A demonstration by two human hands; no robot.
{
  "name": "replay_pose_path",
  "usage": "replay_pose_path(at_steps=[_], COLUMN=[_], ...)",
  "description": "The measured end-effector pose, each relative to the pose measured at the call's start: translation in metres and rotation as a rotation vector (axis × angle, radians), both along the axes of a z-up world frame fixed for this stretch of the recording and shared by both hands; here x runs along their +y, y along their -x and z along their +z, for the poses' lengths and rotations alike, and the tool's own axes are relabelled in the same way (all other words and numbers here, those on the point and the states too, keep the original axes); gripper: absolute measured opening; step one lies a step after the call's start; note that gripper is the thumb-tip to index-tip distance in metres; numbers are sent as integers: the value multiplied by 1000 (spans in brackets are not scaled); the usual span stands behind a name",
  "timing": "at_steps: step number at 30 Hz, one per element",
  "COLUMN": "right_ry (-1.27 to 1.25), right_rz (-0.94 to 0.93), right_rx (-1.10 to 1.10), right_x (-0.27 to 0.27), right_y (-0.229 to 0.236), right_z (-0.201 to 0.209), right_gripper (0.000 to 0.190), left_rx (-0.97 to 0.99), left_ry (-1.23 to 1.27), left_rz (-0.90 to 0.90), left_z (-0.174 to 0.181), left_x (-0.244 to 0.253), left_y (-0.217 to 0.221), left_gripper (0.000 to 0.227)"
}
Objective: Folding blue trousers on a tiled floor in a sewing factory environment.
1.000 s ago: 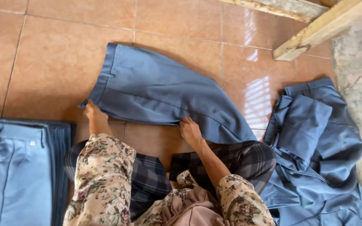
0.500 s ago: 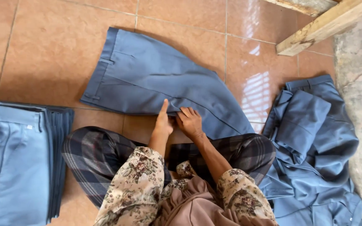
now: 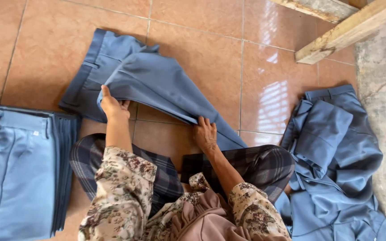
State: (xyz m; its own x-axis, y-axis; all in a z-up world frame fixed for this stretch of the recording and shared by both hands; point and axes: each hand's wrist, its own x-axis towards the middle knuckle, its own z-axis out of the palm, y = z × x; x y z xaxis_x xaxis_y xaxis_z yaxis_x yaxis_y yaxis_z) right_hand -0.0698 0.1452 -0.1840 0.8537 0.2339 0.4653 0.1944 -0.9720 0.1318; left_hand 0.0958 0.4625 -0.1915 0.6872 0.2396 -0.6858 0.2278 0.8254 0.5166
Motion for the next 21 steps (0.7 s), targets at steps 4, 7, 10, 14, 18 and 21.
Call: replay_pose_path(at_steps=[4,7,10,14,18,21], right_ry=[-3,-82,-155,-239,-171,-131], right_rz=[18,33,2,-112,-224,-221], right_rx=[28,-14,-69,-139,-73,65], right_x=[2,6,3,-12,-21,-11], right_y=[0,-1,1,-1,-3,-2], right_z=[4,25,46,50,36,27], right_gripper=[18,20,23,25,17,42], left_rx=[303,383,360,343,6,-159], left_ry=[-234,-203,-149,-139,73,75], left_rz=[95,-70,-276,-277,-321,-358], left_z=[-44,-149,-110,-55,72,117], left_x=[-12,-42,-63,-72,-78,-77], left_y=[12,22,42,49,45,46], left_gripper=[102,111,117,117,75,55])
